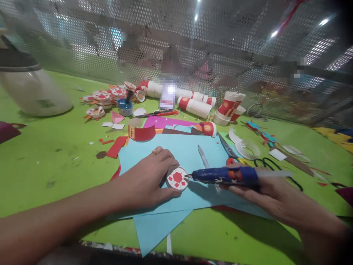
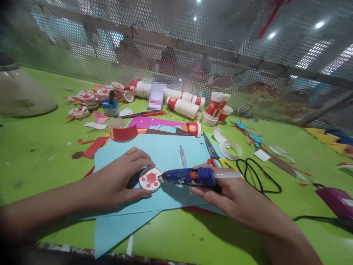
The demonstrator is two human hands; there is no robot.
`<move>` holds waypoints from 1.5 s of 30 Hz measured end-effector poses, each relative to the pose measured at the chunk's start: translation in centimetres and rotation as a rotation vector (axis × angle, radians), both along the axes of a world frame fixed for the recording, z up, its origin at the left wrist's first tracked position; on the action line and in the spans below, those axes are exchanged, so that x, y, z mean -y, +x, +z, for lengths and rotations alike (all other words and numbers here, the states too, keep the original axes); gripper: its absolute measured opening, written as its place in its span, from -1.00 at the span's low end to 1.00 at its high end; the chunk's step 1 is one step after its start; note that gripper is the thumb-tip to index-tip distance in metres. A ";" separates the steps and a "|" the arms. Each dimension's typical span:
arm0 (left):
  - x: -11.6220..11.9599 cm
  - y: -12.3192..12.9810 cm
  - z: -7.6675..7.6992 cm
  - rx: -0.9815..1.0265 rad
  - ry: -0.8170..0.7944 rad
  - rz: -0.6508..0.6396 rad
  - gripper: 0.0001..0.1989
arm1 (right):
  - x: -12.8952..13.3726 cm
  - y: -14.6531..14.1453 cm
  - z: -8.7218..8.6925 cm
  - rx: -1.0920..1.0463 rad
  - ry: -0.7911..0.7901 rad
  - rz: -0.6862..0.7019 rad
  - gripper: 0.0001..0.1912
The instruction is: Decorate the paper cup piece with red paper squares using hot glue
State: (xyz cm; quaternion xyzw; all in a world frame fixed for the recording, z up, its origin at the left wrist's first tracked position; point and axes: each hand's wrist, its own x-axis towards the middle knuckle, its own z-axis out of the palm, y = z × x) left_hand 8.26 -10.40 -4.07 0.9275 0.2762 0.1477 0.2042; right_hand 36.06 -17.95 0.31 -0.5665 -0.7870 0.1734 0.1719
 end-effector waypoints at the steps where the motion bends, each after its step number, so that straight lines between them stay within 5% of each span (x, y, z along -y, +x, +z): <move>1: 0.0 0.0 0.0 -0.002 -0.006 -0.005 -0.65 | 0.0 -0.2 0.1 0.013 -0.031 0.036 -0.45; 17: -0.2 -0.1 0.0 0.002 -0.054 0.004 -0.72 | -0.1 -0.8 -0.3 0.029 0.007 0.088 -0.61; 45: -0.2 -0.1 -0.3 0.012 -0.021 0.023 -0.71 | 0.4 -1.3 -0.2 0.143 0.076 0.064 -0.51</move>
